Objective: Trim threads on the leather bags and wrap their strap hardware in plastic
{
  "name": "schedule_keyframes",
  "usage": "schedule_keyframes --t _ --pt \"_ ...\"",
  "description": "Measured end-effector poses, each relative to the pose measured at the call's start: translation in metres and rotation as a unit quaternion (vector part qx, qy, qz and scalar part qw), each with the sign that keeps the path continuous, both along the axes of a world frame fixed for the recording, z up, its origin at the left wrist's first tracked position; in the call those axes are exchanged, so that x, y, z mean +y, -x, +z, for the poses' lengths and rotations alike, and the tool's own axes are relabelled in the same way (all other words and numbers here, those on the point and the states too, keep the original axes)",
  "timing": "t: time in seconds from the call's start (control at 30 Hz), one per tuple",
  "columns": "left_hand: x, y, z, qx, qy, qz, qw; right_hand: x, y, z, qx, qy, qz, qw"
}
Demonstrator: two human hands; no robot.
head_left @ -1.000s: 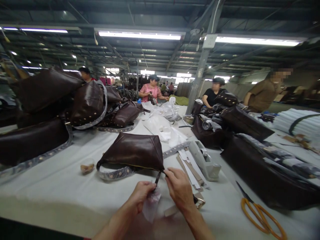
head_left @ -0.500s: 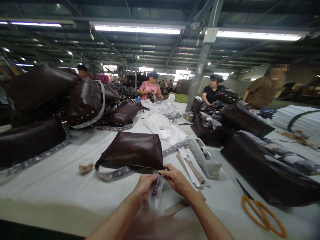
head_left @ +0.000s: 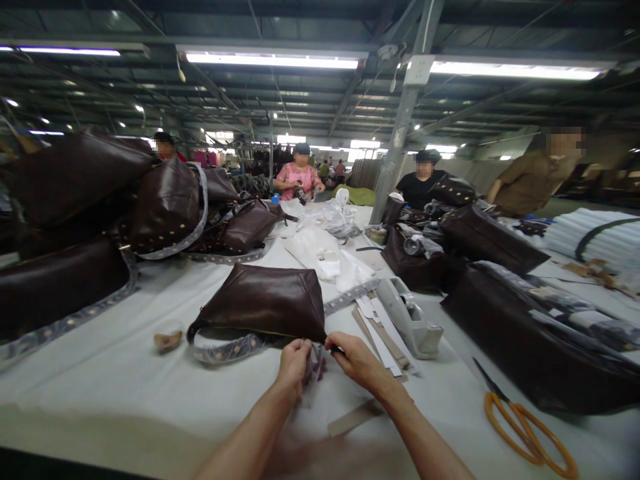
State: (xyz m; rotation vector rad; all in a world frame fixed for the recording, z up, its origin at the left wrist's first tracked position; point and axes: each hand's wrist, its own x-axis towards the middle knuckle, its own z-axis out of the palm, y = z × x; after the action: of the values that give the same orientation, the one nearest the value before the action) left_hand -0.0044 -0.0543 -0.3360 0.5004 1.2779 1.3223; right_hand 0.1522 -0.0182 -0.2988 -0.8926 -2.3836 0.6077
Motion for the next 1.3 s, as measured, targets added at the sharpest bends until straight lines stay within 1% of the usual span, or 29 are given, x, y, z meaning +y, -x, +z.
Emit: schedule_keyframes --t 0.07,0.13,0.2,0.27,0.33,0.4,0.43,0.47,0.5,0.53,0.57,0.6,0.63,0.67,0.7,0.73,0.77,0.8,0.87,0.97,1.0,1.13,1.23,1.3 --pt "-0.002 0.002 0.000 -0.028 -0.009 -0.003 1.000 0.000 0.000 0.000 -0.001 0.003 -0.001 1.000" --pt "-0.004 0.005 0.003 -0.047 -0.004 -0.032 0.998 0.000 -0.001 0.001 0.002 0.006 -0.002 1.000" --pt "-0.004 0.008 0.006 -0.046 0.010 -0.069 0.997 0.000 -0.001 0.002 0.003 0.008 -0.004 1.000" --pt "-0.003 0.008 0.008 -0.037 0.019 -0.078 0.996 -0.002 0.001 0.004 -0.005 -0.003 -0.010 1.000" --pt "-0.001 0.007 0.008 -0.028 0.022 -0.071 0.997 -0.009 0.004 0.005 -0.022 -0.053 -0.037 0.998" --pt "0.000 0.005 0.007 -0.024 0.024 -0.069 0.997 -0.021 0.008 0.005 -0.022 -0.118 -0.089 0.989" --pt "0.001 0.004 0.006 -0.022 0.025 -0.070 0.997 -0.029 0.010 0.003 -0.011 -0.138 -0.114 0.984" --pt "0.001 0.004 0.006 -0.022 0.027 -0.072 0.997 -0.038 0.012 -0.001 0.007 -0.139 -0.135 0.981" --pt "0.002 0.003 0.005 -0.022 0.029 -0.074 0.997 -0.047 0.013 -0.006 0.028 -0.120 -0.148 0.981" --pt "0.002 0.004 0.005 -0.023 0.032 -0.077 0.996 -0.055 0.015 -0.011 0.050 -0.080 -0.157 0.983" --pt "0.003 0.004 0.005 -0.024 0.034 -0.079 0.996 -0.062 0.016 -0.018 0.071 -0.018 -0.166 0.983" --pt "0.003 0.005 0.005 -0.025 0.035 -0.083 0.996 -0.067 0.018 -0.025 0.094 0.061 -0.179 0.978" --pt "0.003 0.006 0.006 -0.026 0.035 -0.087 0.995 -0.070 0.021 -0.032 0.118 0.147 -0.195 0.963" --pt "0.003 0.006 0.007 -0.025 0.031 -0.090 0.995 -0.070 0.024 -0.038 0.146 0.227 -0.213 0.939" --pt "0.003 0.007 0.008 -0.023 0.024 -0.090 0.995 -0.068 0.027 -0.043 0.176 0.290 -0.228 0.913" --pt "0.003 0.008 0.008 -0.019 0.015 -0.089 0.996 -0.065 0.030 -0.046 0.207 0.330 -0.242 0.888" --pt "0.003 0.008 0.009 -0.014 0.003 -0.088 0.996 -0.060 0.034 -0.049 0.236 0.349 -0.254 0.871" --pt "0.003 0.009 0.009 -0.007 -0.009 -0.086 0.996 -0.055 0.037 -0.050 0.258 0.352 -0.264 0.860" --pt "0.003 0.009 0.009 0.004 -0.029 -0.081 0.996 -0.046 0.045 -0.049 0.280 0.344 -0.290 0.848" --pt "0.003 0.010 0.008 0.016 -0.040 -0.070 0.997 -0.039 0.055 -0.044 0.281 0.336 -0.330 0.836" --pt "0.004 0.010 0.007 0.019 -0.041 -0.065 0.997 -0.038 0.058 -0.042 0.279 0.326 -0.340 0.837" --pt "0.007 0.012 0.006 0.040 -0.052 -0.052 0.996 -0.037 0.065 -0.040 0.277 0.250 -0.356 0.857" --pt "0.008 0.016 0.006 0.063 -0.064 -0.042 0.995 -0.035 0.066 -0.042 0.289 0.249 -0.378 0.843" --pt "0.006 0.019 0.005 0.077 -0.063 -0.051 0.994 -0.033 0.065 -0.044 0.295 0.251 -0.389 0.836"
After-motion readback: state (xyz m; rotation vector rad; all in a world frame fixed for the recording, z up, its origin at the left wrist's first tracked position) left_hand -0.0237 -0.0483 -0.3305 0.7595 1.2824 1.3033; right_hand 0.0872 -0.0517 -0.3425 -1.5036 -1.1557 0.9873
